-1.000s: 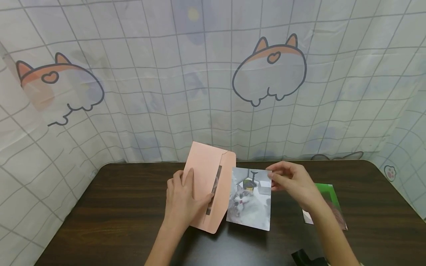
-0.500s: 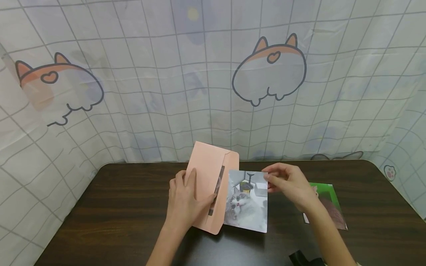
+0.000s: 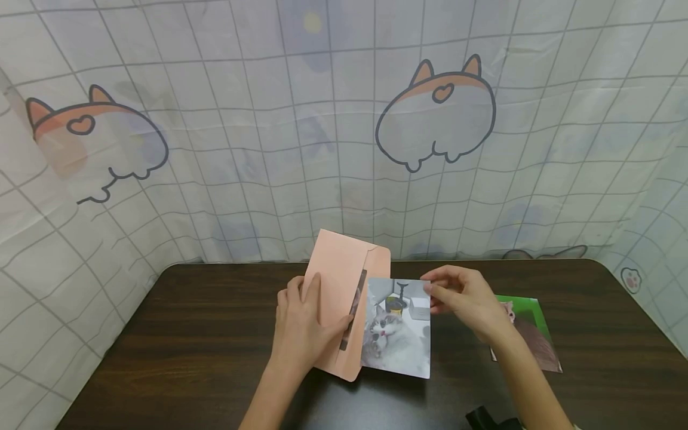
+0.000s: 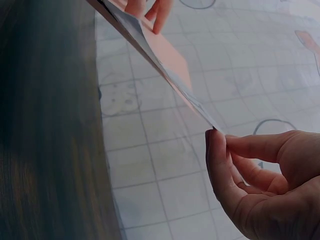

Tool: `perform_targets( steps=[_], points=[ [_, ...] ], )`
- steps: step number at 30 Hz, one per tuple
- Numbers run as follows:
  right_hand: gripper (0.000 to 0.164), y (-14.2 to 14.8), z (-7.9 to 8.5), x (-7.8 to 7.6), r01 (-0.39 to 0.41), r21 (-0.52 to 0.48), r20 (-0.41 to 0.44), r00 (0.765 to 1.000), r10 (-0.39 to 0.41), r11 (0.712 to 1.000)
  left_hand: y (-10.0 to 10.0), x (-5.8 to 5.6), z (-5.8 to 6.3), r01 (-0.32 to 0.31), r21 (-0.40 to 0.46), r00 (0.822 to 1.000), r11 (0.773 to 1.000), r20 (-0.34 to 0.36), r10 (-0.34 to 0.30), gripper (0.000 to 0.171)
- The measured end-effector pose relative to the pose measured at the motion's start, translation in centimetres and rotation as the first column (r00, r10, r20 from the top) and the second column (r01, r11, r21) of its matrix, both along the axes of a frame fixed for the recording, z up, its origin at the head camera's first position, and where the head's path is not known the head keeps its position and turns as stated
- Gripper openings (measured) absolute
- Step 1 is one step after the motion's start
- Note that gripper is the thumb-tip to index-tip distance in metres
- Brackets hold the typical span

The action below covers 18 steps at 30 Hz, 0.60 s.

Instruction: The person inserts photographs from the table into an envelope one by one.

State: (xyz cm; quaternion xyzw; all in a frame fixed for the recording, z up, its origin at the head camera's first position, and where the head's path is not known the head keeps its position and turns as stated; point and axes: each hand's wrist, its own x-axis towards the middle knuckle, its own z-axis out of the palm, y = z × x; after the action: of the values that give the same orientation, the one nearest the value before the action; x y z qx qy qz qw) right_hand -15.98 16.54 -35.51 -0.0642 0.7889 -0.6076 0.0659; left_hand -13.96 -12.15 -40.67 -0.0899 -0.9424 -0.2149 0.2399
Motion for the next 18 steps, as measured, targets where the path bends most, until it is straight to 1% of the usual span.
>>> perform_targets(
  steps=[8,18],
  points=[
    [0.027,-0.27,-0.25,-0.01,-0.002,0.008,-0.014,1.000,0.002,1.000,0.21,-0.10,-0.29,0.012,-0.009,0.999,1.000,-0.034,-0.012,0.087],
    [0.027,-0.47,-0.57,-0.09,-0.004,0.027,-0.020,1.000,0.005,1.000,0.53,0.11,-0.17,0.017,-0.026,0.999,1.000,-0.026,-0.018,0.087]
  ],
)
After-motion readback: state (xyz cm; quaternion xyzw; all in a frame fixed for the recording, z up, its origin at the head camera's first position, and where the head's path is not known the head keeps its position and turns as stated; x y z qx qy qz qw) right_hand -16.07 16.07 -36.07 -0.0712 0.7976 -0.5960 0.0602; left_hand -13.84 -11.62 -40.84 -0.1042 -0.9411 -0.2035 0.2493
